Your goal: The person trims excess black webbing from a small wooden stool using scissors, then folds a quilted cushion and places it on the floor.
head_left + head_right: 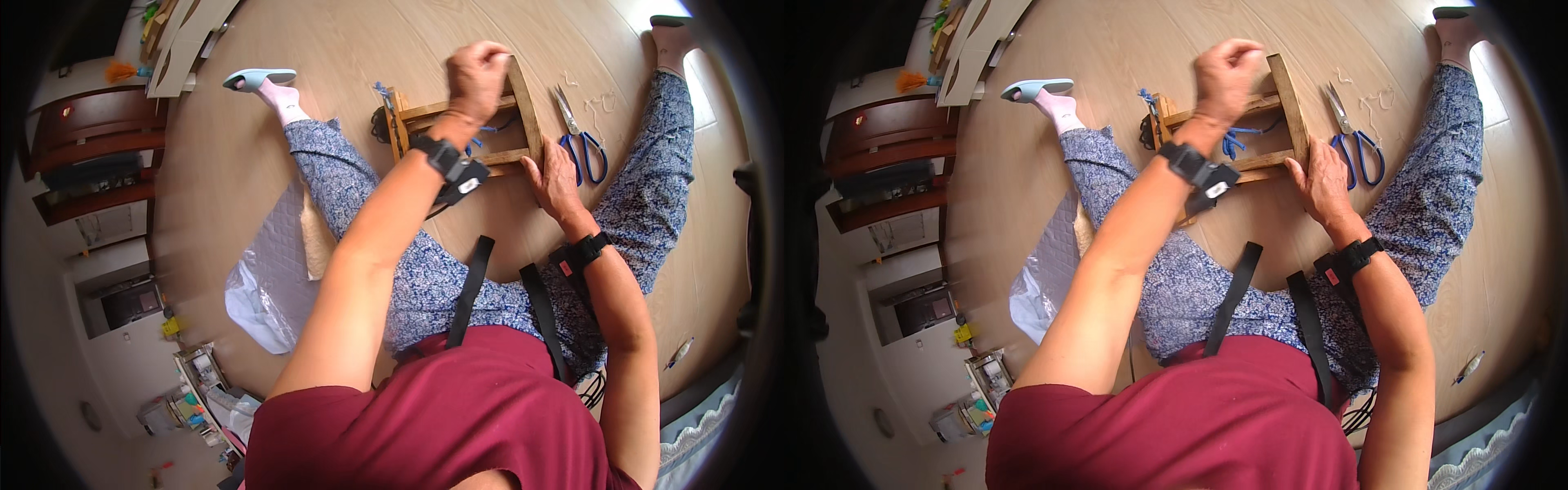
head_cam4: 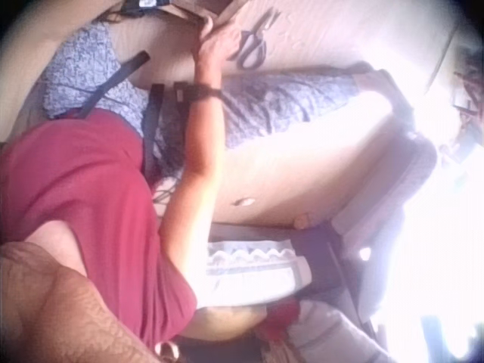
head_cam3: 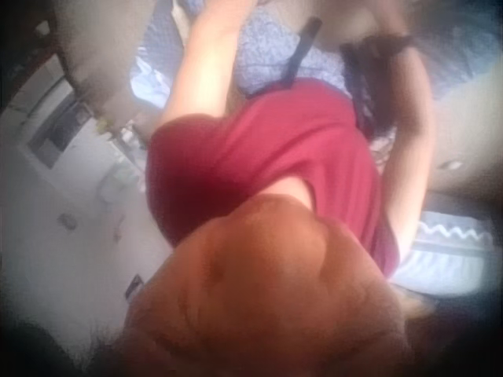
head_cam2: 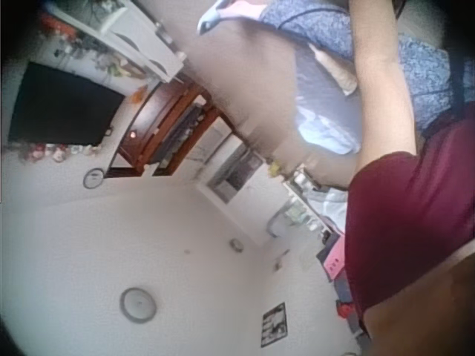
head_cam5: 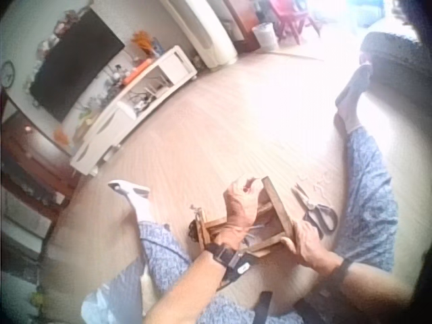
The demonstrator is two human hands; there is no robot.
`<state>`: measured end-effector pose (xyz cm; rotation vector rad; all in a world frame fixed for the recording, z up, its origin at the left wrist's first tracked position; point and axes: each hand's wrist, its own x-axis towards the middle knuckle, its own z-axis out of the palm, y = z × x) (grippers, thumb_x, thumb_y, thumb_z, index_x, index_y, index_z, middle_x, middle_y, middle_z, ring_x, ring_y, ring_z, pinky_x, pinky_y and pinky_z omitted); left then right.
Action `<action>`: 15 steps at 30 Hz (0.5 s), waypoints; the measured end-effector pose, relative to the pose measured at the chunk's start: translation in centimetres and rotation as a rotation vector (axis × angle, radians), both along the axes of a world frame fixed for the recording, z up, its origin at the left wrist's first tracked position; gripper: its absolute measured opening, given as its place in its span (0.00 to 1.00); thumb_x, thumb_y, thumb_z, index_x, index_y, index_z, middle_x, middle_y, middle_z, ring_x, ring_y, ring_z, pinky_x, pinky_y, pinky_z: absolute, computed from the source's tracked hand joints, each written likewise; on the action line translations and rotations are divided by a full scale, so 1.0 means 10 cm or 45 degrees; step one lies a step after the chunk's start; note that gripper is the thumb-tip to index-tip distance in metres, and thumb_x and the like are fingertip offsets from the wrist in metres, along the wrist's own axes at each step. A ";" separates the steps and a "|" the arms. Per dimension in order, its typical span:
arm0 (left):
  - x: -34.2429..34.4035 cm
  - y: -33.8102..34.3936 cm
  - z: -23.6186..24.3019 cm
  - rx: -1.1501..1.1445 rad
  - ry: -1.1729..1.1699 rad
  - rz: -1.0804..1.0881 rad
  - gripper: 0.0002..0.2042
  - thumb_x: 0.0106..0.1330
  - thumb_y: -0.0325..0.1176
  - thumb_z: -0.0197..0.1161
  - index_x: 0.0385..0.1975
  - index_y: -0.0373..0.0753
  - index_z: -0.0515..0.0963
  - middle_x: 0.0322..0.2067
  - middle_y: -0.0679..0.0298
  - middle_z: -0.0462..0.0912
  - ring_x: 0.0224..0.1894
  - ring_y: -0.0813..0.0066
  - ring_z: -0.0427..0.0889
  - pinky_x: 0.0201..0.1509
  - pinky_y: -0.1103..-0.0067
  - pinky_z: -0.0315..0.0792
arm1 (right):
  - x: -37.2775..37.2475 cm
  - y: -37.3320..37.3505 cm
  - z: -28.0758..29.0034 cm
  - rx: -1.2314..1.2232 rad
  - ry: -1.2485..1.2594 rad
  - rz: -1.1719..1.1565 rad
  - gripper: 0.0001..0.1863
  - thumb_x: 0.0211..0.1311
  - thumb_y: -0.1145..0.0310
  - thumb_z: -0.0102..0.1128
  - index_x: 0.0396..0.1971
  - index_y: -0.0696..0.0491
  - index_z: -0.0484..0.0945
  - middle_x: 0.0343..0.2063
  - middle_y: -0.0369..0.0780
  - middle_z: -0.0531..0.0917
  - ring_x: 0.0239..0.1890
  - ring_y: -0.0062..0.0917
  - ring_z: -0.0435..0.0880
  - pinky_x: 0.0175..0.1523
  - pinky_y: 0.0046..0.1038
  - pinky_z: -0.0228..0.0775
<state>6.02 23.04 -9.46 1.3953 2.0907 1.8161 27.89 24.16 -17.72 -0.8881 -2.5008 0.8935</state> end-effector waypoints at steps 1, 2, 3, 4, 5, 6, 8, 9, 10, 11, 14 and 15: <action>-0.21 -0.19 0.00 -0.135 -0.014 0.199 0.05 0.60 0.25 0.61 0.29 0.36 0.84 0.21 0.63 0.84 0.24 0.79 0.80 0.30 0.80 0.75 | 0.00 0.00 0.01 -0.005 0.017 0.004 0.31 0.65 0.55 0.62 0.61 0.59 0.66 0.54 0.50 0.76 0.59 0.45 0.72 0.62 0.43 0.63; -0.42 -0.43 -0.02 -0.160 -0.073 0.334 0.05 0.60 0.25 0.61 0.29 0.35 0.84 0.21 0.64 0.83 0.24 0.80 0.79 0.31 0.79 0.75 | 0.00 0.00 0.02 -0.016 0.001 0.005 0.31 0.65 0.55 0.62 0.61 0.59 0.66 0.54 0.50 0.76 0.59 0.45 0.72 0.62 0.43 0.63; -0.65 -0.65 -0.02 -0.293 -0.255 0.480 0.05 0.59 0.26 0.61 0.29 0.33 0.84 0.22 0.62 0.84 0.25 0.78 0.81 0.31 0.78 0.76 | 0.00 -0.01 0.03 -0.002 0.015 0.002 0.31 0.65 0.56 0.62 0.60 0.59 0.67 0.53 0.50 0.77 0.59 0.45 0.72 0.62 0.43 0.63; -0.85 -0.87 -0.03 -0.414 -0.213 0.626 0.05 0.58 0.27 0.62 0.29 0.33 0.84 0.22 0.62 0.85 0.26 0.74 0.84 0.32 0.78 0.77 | 0.00 -0.02 0.04 0.020 0.037 0.000 0.31 0.64 0.56 0.62 0.60 0.59 0.67 0.53 0.50 0.77 0.59 0.45 0.73 0.62 0.43 0.63; -0.99 -1.06 -0.06 -0.440 -0.267 0.673 0.07 0.59 0.31 0.64 0.27 0.32 0.83 0.21 0.61 0.85 0.23 0.73 0.84 0.30 0.78 0.77 | -0.01 -0.02 0.04 0.025 0.029 -0.012 0.31 0.64 0.56 0.62 0.60 0.59 0.67 0.53 0.50 0.77 0.59 0.45 0.73 0.62 0.43 0.63; -1.09 -1.21 -0.09 -0.574 -0.428 0.784 0.11 0.60 0.35 0.67 0.24 0.32 0.82 0.20 0.61 0.85 0.20 0.72 0.84 0.28 0.78 0.78 | -0.01 -0.03 0.05 0.038 0.030 -0.022 0.31 0.64 0.56 0.63 0.60 0.59 0.67 0.53 0.50 0.77 0.59 0.45 0.73 0.62 0.43 0.63; -1.23 -1.35 -0.17 -0.613 -0.522 0.874 0.15 0.59 0.39 0.68 0.20 0.32 0.81 0.18 0.60 0.84 0.18 0.74 0.84 0.26 0.78 0.77 | -0.01 -0.04 0.05 0.058 0.035 -0.029 0.31 0.64 0.56 0.63 0.60 0.60 0.67 0.53 0.51 0.77 0.59 0.46 0.73 0.62 0.43 0.63; -1.27 -1.37 -0.20 -0.653 -0.533 0.859 0.15 0.59 0.39 0.68 0.20 0.31 0.80 0.18 0.60 0.83 0.18 0.74 0.83 0.26 0.78 0.77 | -0.01 -0.04 0.04 0.068 0.042 -0.033 0.31 0.64 0.56 0.63 0.60 0.60 0.67 0.53 0.51 0.77 0.59 0.46 0.73 0.62 0.43 0.64; -1.31 -1.37 -0.23 -0.719 -0.576 0.853 0.16 0.59 0.39 0.68 0.19 0.31 0.80 0.17 0.60 0.83 0.17 0.74 0.83 0.26 0.78 0.77 | -0.01 -0.04 0.04 0.077 0.043 -0.046 0.31 0.64 0.56 0.63 0.60 0.60 0.67 0.53 0.51 0.77 0.59 0.46 0.73 0.62 0.43 0.64; -1.32 -1.37 -0.26 -0.756 -0.589 0.831 0.16 0.59 0.39 0.68 0.19 0.31 0.80 0.17 0.60 0.82 0.17 0.74 0.83 0.26 0.78 0.77 | 0.00 -0.04 0.03 0.082 0.044 -0.043 0.31 0.64 0.56 0.63 0.60 0.61 0.68 0.54 0.52 0.77 0.59 0.46 0.73 0.62 0.42 0.64; -1.39 -1.31 -0.35 -0.969 -0.505 0.788 0.11 0.62 0.35 0.66 0.24 0.34 0.78 0.19 0.66 0.80 0.18 0.81 0.79 0.17 0.83 0.70 | 0.01 -0.03 0.01 0.090 0.036 -0.028 0.32 0.64 0.56 0.63 0.60 0.61 0.67 0.54 0.52 0.77 0.59 0.46 0.73 0.62 0.42 0.64; -1.40 -1.30 -0.38 -0.890 -0.527 0.774 0.10 0.62 0.33 0.65 0.24 0.34 0.78 0.19 0.66 0.79 0.17 0.81 0.78 0.17 0.83 0.69 | 0.01 -0.03 0.01 0.079 0.026 -0.022 0.32 0.64 0.56 0.63 0.60 0.61 0.67 0.53 0.52 0.77 0.59 0.46 0.73 0.62 0.42 0.64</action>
